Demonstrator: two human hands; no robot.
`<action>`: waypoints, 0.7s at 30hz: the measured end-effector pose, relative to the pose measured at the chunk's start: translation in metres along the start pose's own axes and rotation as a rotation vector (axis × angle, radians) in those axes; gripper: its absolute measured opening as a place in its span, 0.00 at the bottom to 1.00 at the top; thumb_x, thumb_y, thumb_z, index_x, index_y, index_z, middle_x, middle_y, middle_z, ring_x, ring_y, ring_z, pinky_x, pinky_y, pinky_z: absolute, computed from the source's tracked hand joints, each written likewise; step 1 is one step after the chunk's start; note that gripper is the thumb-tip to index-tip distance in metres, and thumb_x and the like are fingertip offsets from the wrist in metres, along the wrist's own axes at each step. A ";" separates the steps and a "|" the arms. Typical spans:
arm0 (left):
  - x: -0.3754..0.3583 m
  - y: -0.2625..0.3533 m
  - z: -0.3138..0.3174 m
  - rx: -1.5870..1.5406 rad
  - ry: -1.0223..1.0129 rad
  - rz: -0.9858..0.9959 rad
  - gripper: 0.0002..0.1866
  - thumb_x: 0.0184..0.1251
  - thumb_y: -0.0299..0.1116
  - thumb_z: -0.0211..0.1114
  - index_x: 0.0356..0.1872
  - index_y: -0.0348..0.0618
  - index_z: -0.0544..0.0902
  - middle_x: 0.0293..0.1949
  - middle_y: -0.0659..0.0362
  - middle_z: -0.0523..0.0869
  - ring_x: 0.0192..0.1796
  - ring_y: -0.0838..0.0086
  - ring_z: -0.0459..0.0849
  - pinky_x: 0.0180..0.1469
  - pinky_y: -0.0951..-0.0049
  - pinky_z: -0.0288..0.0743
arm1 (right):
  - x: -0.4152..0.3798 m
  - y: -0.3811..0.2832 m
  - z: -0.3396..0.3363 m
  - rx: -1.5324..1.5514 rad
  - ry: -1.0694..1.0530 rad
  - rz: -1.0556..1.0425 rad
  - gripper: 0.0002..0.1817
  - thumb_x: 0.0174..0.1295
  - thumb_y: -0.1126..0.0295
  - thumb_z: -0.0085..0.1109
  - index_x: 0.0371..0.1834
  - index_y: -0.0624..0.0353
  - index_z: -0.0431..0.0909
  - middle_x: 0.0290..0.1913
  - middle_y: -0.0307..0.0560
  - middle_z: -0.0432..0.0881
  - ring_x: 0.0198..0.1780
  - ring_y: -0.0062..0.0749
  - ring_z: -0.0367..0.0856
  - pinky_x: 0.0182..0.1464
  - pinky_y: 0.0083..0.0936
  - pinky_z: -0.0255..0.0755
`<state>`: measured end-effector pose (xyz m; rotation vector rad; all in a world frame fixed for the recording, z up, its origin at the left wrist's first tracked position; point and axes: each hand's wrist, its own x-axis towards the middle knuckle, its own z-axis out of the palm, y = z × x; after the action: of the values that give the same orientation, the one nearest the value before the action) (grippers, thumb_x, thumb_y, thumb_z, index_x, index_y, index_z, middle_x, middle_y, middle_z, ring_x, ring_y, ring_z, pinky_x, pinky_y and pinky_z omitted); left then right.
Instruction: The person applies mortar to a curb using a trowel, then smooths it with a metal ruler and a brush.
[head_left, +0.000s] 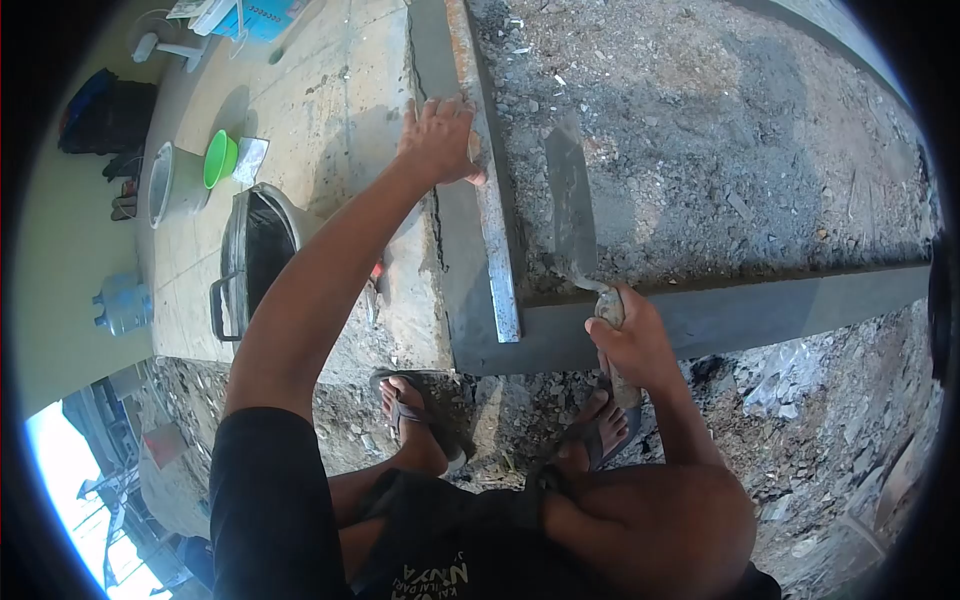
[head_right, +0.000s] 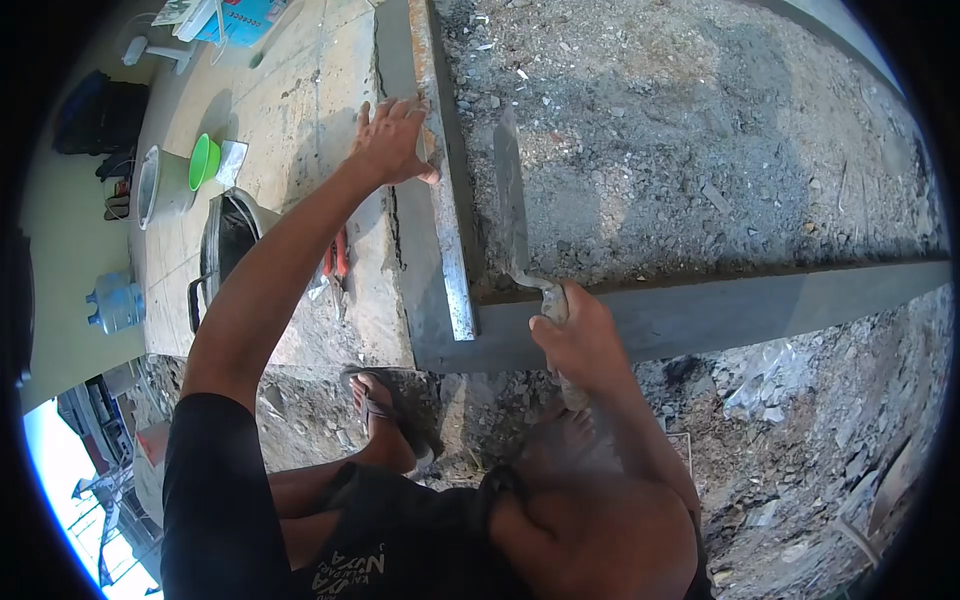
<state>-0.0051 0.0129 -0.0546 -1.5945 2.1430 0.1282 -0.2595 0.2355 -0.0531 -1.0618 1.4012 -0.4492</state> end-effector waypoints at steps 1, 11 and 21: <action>-0.002 -0.002 0.000 0.002 0.013 -0.003 0.56 0.43 0.53 0.82 0.75 0.50 0.62 0.76 0.54 0.62 0.80 0.56 0.54 0.80 0.42 0.43 | -0.008 -0.011 -0.008 0.057 0.021 -0.018 0.19 0.58 0.68 0.61 0.46 0.72 0.72 0.27 0.55 0.81 0.25 0.38 0.82 0.31 0.34 0.75; -0.162 -0.095 -0.063 0.076 0.302 0.263 0.36 0.55 0.39 0.77 0.67 0.49 0.74 0.71 0.52 0.69 0.73 0.54 0.67 0.77 0.55 0.60 | -0.046 -0.021 -0.039 -0.036 0.116 -0.078 0.08 0.58 0.76 0.61 0.38 0.63 0.74 0.23 0.36 0.73 0.20 0.16 0.69 0.23 0.20 0.65; -0.347 -0.253 0.027 -0.463 0.437 -0.607 0.37 0.53 0.55 0.77 0.53 0.30 0.80 0.48 0.40 0.84 0.53 0.49 0.84 0.57 0.56 0.76 | -0.060 -0.145 -0.017 -0.432 0.076 -0.361 0.13 0.58 0.77 0.58 0.47 0.65 0.74 0.27 0.42 0.78 0.25 0.21 0.77 0.26 0.25 0.71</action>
<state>0.3136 0.2464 0.1151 -2.6861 1.8889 0.0872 -0.2398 0.2055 0.1001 -1.6798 1.4105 -0.4593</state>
